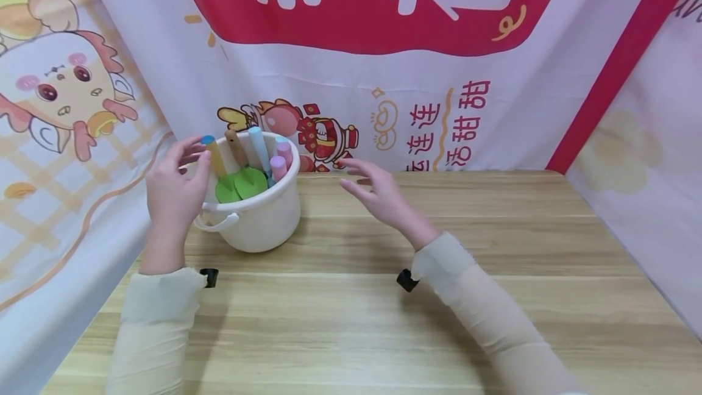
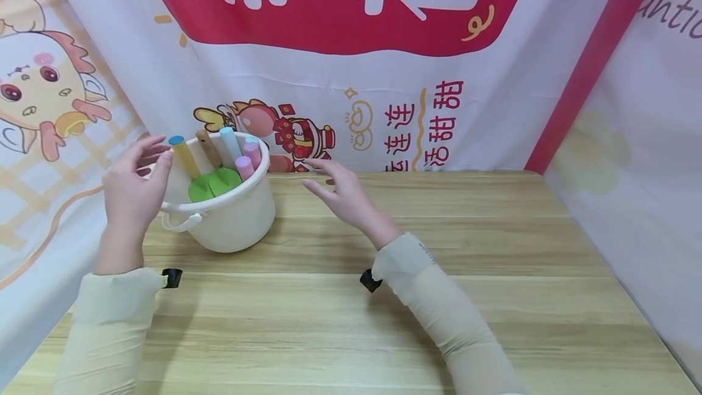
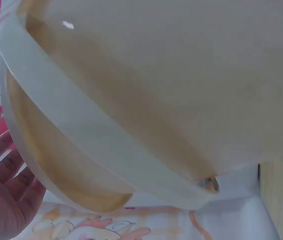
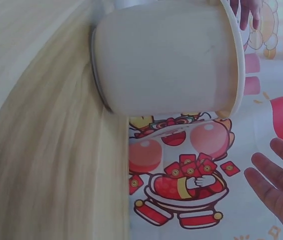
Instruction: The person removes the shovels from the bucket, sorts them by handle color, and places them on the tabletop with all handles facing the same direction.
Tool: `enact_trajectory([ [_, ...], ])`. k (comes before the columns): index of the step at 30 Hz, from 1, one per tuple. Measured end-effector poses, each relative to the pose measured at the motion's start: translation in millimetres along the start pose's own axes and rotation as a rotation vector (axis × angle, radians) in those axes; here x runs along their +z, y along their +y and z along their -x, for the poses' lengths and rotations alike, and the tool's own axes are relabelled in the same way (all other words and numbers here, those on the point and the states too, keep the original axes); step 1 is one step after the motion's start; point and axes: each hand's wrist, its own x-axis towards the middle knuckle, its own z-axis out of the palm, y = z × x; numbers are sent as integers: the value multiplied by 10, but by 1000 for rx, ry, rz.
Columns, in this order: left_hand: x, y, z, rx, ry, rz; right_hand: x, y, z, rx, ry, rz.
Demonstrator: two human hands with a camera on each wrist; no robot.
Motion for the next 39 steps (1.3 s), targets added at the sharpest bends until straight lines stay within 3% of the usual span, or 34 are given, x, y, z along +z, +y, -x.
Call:
enact_trajectory([
  [12,-102,-262,-119,-130,94,-66,309,-48,-70,124,47,-196],
  [29,-168,-570,-207,-304,181,-74,666,-58,-209,277,94,-546],
  [35,-156,-675,-228,-367,149,-57,744,-75,-231,344,74,-595],
  [39,-180,-724,-236,-437,61,-64,806,-96,-255,398,59,-644],
])
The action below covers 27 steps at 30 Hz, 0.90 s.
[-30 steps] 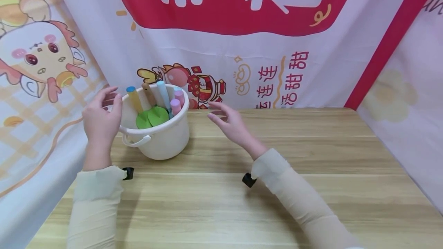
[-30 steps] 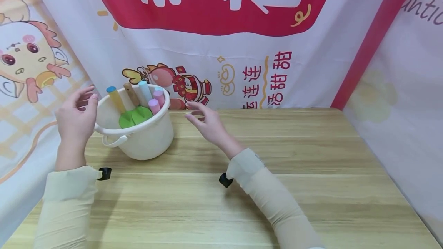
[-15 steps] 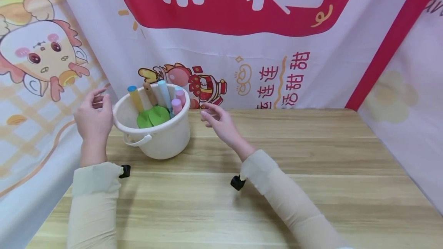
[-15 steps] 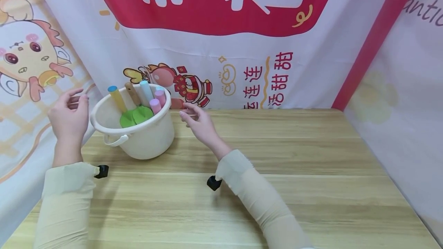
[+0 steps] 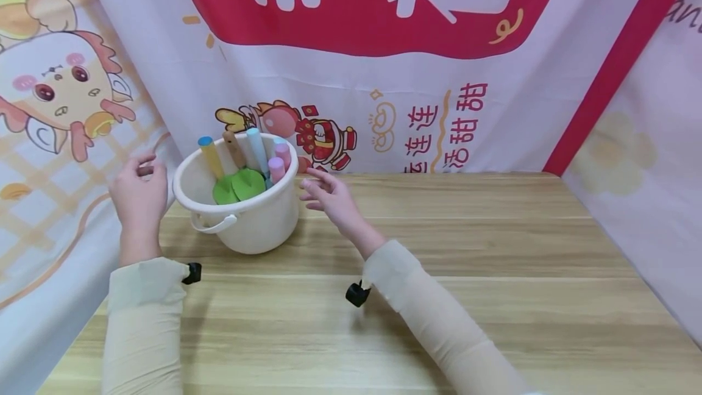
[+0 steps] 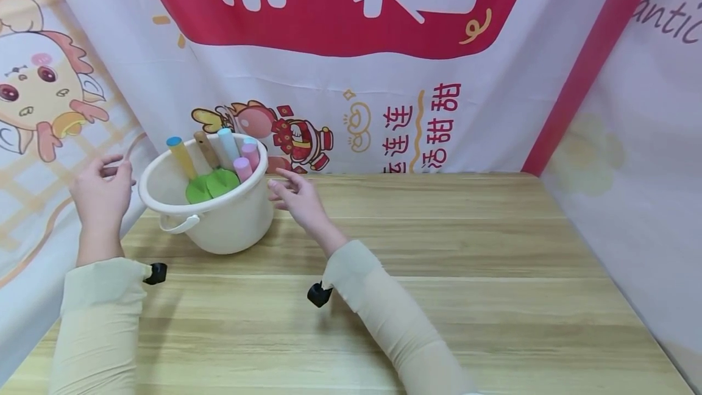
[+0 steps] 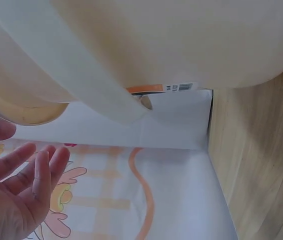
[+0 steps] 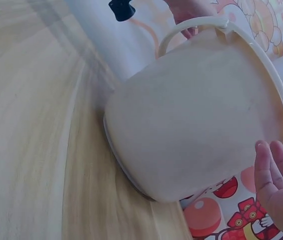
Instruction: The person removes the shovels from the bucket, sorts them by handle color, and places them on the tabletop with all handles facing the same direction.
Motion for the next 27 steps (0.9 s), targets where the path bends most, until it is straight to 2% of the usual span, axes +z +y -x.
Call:
enact_trajectory([
  [5,-7,-62,-33,-61,-111,-41,94,23,-24,70,-15,-69],
  [10,-10,-91,-46,-73,-150,-54,171,43,-56,98,0,-142],
  [16,-16,-61,-50,-68,-223,3,206,31,-81,115,19,-254],
  [23,-38,-45,-58,-67,-285,39,248,-4,-80,138,6,-299],
  [27,-38,-44,-33,-58,-287,26,297,-20,-65,147,2,-303],
])
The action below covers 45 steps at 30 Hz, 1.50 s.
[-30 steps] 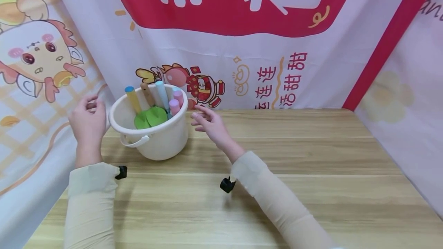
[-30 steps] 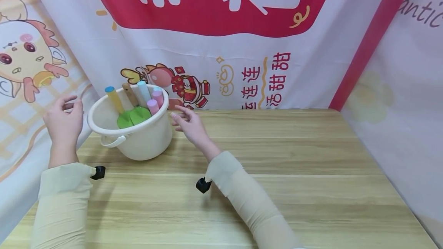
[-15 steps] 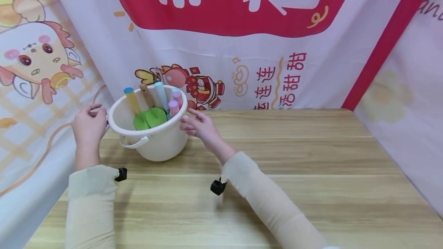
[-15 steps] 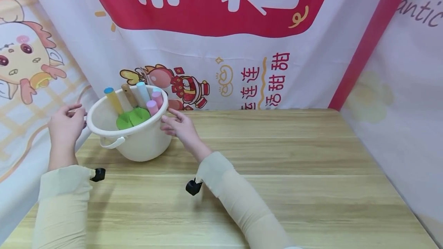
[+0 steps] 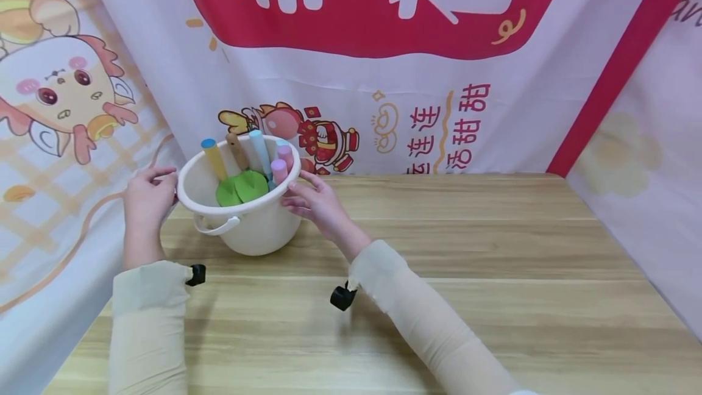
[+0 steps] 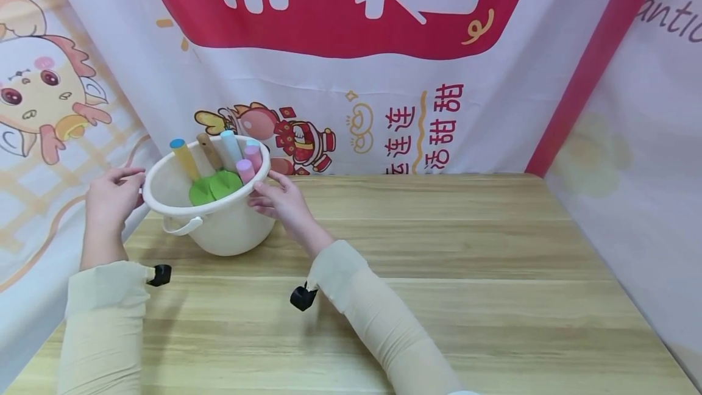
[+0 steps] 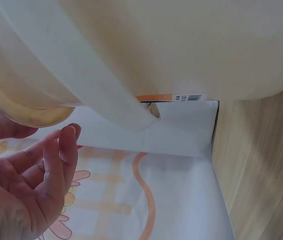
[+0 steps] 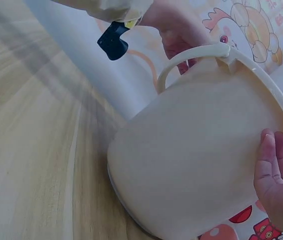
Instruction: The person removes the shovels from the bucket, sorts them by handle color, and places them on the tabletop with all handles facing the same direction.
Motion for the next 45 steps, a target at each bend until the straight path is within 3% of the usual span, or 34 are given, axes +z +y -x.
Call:
enact_trajectory([
  [12,-13,58,23,-36,-7,67,109,-54,16,-8,14,-85],
  [16,-42,61,15,-95,-46,245,133,-69,18,-12,16,-145],
  [21,-103,58,19,-219,-139,621,150,-81,28,-40,36,-201],
  [24,-102,57,29,-267,-151,728,161,-88,35,-42,52,-223],
  [38,-61,2,30,-205,-154,745,213,-84,57,-22,95,-291],
  [45,-38,-18,42,-206,-155,767,193,-71,64,-6,94,-290],
])
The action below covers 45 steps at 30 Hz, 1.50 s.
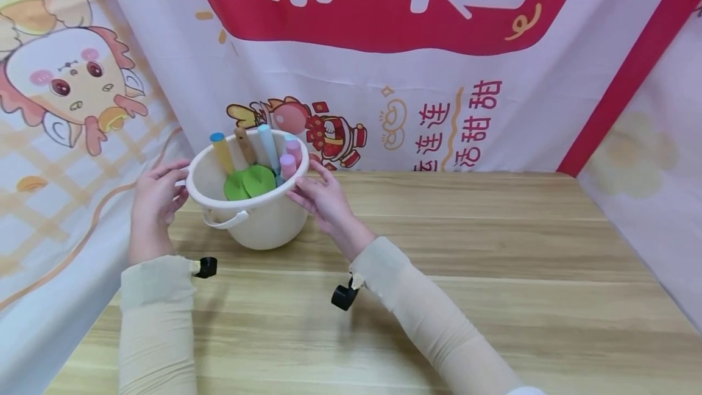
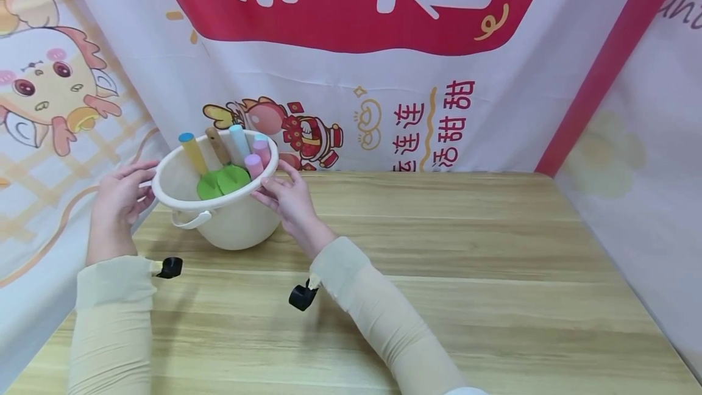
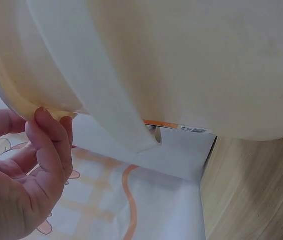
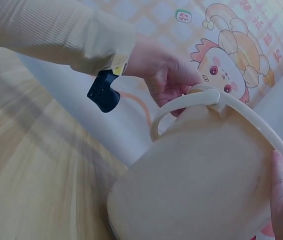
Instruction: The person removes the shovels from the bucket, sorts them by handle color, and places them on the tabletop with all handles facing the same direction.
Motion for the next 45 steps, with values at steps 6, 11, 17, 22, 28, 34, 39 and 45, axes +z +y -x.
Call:
enact_trajectory([
  [6,19,-32,-4,-14,10,60,-33,-14,9,15,17,19],
  [11,26,-46,-17,-29,20,77,-47,-19,9,14,19,23],
  [17,37,-46,-17,-44,6,91,-66,-31,21,18,9,9],
  [22,48,-41,8,-39,-10,98,-83,-46,40,21,0,0],
  [28,47,-49,36,-37,-27,96,-106,-51,48,21,-3,12],
  [34,22,-65,53,-32,-42,105,-120,-51,40,15,-18,23],
  [39,19,-80,74,-15,-62,112,-140,-47,49,8,-21,15],
  [45,48,-85,72,-10,-68,118,-165,-73,59,0,-27,18],
])
